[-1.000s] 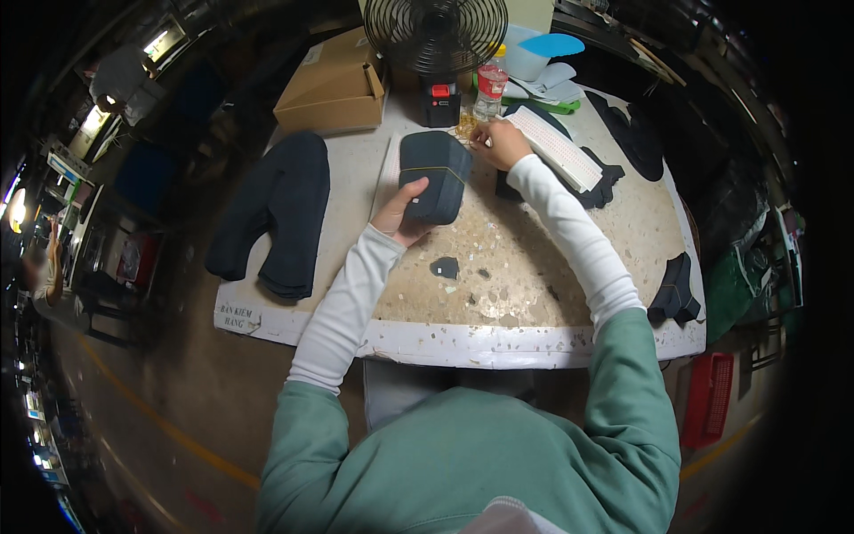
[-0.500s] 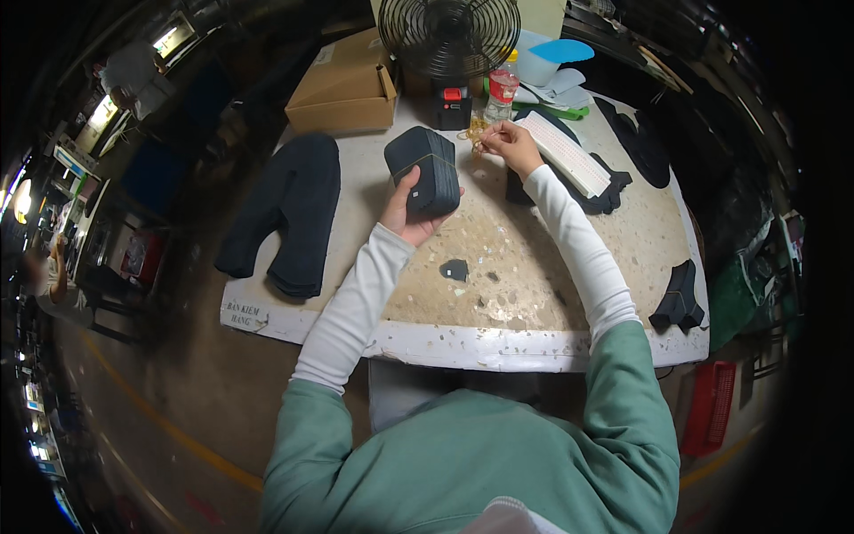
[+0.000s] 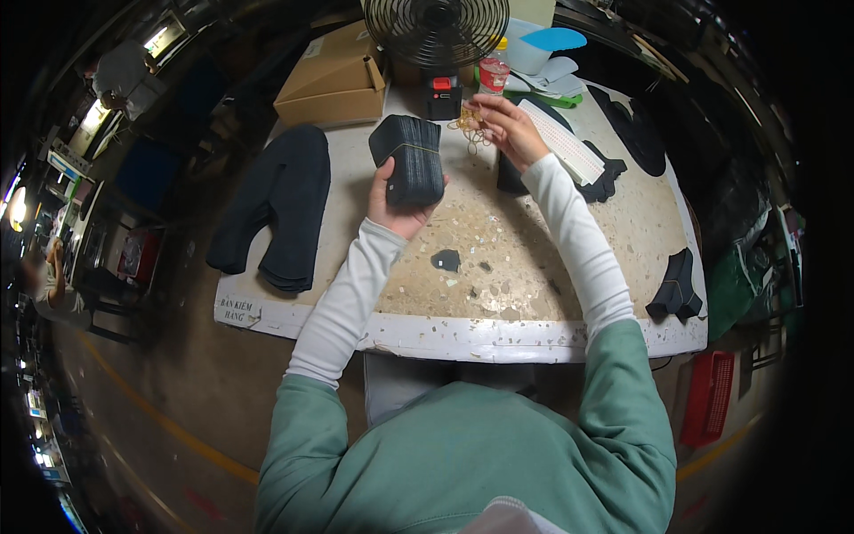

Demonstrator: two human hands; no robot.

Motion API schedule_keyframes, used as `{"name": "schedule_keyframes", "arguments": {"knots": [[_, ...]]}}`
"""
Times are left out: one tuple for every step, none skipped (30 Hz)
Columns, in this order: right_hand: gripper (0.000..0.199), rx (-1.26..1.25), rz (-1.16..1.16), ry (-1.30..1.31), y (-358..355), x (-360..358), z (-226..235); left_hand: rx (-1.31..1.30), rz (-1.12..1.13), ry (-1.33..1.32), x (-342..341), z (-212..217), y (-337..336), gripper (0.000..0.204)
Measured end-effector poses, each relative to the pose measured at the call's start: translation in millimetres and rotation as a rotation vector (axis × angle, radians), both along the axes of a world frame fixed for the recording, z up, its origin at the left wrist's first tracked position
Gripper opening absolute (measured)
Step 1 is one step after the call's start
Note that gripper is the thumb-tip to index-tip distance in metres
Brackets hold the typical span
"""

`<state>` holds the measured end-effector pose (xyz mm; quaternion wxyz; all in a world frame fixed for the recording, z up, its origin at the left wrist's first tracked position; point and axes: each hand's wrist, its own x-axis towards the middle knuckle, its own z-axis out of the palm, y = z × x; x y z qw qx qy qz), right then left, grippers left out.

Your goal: The person assembles black foam-like footwear parts by inserting small white fasteners into pre-cut holes. They repeatedly pick parts, align them, insert fasteners, and stack the finished pieces. The person also uses a rubber band to bundle a stack of parts.

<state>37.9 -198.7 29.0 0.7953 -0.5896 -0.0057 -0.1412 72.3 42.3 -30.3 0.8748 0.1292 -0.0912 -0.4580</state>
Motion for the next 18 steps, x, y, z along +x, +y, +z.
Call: {"name": "schedule_keyframes", "arguments": {"knots": [[0.032,-0.075,-0.043,0.005,-4.5,10.7,4.1,0.002,0.005,0.003,0.8,-0.4,0.6,0.071],[0.03,-0.14,-0.077,0.079,-9.6,21.4,7.6,0.0,0.006,-0.001,1.2,-0.7,0.9,0.072],[0.028,-0.209,-0.087,0.123,-14.6,32.6,10.5,0.014,0.009,0.006,1.2,-0.9,0.9,0.072],[0.026,-0.274,-0.114,0.181,-19.3,43.3,12.7,0.021,0.009,0.004,1.1,-0.7,0.8,0.072],[0.025,-0.299,-0.069,0.192,-23.5,53.5,14.1,0.028,0.01,0.002,0.9,-0.4,0.7,0.072],[0.025,-0.32,-0.039,0.221,-27.0,62.7,14.9,0.048,0.028,-0.007,0.6,0.1,0.6,0.072],[0.024,-0.342,-0.034,0.271,-29.4,70.1,14.3,0.068,0.047,-0.015,-0.1,0.4,0.6,0.072],[0.024,-0.436,-0.054,0.258,-30.9,76.4,13.0,0.082,0.062,-0.027,-0.3,1.0,0.7,0.072],[0.024,-0.529,-0.101,0.267,-32.0,81.2,11.1,0.078,0.054,-0.016,-0.5,1.5,0.8,0.072],[0.023,-0.62,-0.155,0.288,-33.0,84.8,9.1,0.069,0.042,-0.008,-0.7,2.1,1.2,0.072],[0.023,-0.568,-0.127,0.314,-33.4,86.8,6.1,0.061,0.03,0.001,-0.8,2.6,1.5,0.072],[0.023,-0.496,-0.079,0.308,-34.4,88.2,3.6,0.061,0.031,-0.006,-1.0,3.1,1.7,0.072],[0.023,-0.425,-0.03,0.302,-35.2,88.4,0.5,0.062,0.031,-0.013,-1.0,3.5,1.9,0.071],[0.023,-0.356,0.002,0.307,-36.2,88.5,-1.9,0.06,0.032,-0.019,-1.2,3.9,2.0,0.071],[0.024,-0.224,0.031,0.291,-36.6,87.8,-4.8,0.058,0.035,-0.014,-1.4,4.2,2.1,0.071],[0.025,-0.25,0.049,0.296,-36.8,87.4,-6.7,0.057,0.039,-0.009,-1.7,4.4,2.2,0.071],[0.025,-0.274,0.053,0.31,-36.6,86.1,-8.5,0.046,0.035,-0.002,-2.0,4.6,2.4,0.071],[0.025,-0.306,0.03,0.345,-35.8,85.1,-9.1,0.054,0.04,-0.004,-2.1,5.0,2.8,0.071]]}}
